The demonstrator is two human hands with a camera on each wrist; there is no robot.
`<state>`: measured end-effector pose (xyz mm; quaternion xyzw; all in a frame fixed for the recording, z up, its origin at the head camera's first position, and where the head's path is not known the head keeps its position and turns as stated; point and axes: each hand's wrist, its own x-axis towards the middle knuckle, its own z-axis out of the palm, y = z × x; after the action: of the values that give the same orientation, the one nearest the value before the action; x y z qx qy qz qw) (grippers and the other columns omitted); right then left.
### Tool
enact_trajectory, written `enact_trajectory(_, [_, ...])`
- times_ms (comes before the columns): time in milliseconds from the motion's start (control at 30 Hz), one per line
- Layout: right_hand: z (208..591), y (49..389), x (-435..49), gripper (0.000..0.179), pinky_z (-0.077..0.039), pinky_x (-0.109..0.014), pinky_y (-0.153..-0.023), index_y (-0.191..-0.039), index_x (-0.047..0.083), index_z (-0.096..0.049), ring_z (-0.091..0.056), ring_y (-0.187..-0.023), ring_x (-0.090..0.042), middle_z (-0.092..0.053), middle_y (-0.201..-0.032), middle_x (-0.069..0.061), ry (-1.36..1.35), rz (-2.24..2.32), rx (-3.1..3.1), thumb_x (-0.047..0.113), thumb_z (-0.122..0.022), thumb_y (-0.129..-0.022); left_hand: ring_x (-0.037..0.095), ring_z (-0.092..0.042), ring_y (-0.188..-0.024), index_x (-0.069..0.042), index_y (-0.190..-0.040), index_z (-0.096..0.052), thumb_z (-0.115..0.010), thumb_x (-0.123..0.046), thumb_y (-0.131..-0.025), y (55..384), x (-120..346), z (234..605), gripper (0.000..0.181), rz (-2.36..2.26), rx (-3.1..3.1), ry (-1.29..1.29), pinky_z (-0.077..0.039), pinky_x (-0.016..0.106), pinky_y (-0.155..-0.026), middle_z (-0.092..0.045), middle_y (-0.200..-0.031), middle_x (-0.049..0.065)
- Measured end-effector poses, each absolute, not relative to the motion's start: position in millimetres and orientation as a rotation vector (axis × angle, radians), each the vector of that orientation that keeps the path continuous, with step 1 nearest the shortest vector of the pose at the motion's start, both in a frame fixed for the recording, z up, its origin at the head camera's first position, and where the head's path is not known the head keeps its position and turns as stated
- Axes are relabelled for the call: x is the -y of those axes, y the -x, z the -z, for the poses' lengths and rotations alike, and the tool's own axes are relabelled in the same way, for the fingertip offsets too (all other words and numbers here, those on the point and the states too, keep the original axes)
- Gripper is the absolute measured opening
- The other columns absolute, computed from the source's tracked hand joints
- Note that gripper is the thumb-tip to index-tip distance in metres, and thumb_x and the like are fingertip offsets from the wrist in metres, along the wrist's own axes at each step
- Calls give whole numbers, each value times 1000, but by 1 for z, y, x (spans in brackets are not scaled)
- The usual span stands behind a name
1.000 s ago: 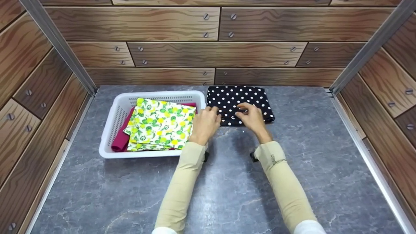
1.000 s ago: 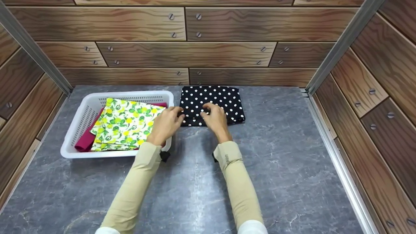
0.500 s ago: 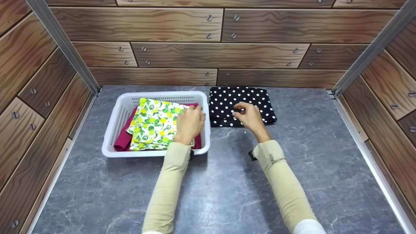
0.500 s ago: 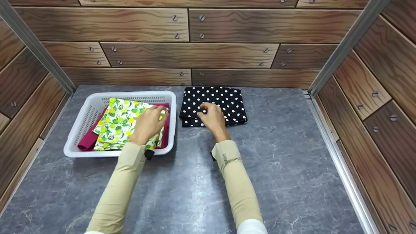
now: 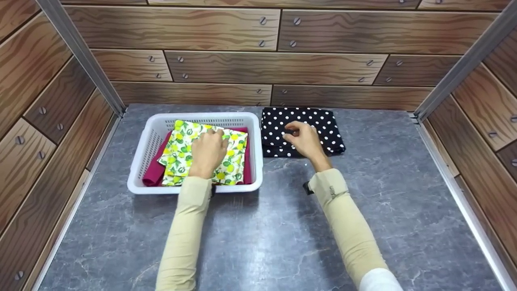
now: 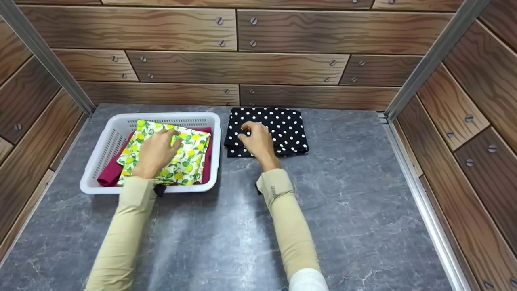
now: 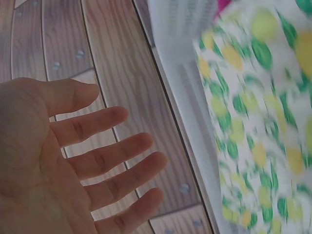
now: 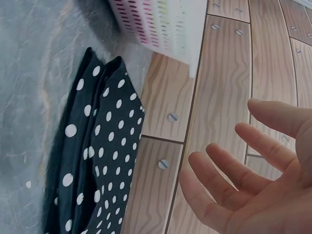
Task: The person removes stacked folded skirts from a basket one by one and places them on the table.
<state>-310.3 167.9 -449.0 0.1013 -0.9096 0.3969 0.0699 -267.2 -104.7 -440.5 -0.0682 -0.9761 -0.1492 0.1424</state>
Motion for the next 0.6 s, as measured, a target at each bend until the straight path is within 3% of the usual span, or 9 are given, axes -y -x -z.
enact_trajectory(267, [441, 312, -152, 27, -53, -46, -89, -111, -4, -73, -68, -99, -37, -73, -110, -20, -357, -1188, 2746, 8, -74, -87, 44, -67, -83, 4, -106, -72, -63, -19, -100, 266, 141, 437, 25, 394, 2814, 139, -57, 55, -67, -70, -99, 24])
enact_trajectory(600, [441, 314, -125, 26, -57, -41, -88, -109, -7, -72, -71, -95, -36, -73, -106, -22, -404, -1329, 2694, 4, -74, -86, 48, -65, -95, 4, -115, -69, -60, -19, -100, 268, 172, 437, 29, 462, 2868, 79, -54, 61, -76, -68, -110, 27])
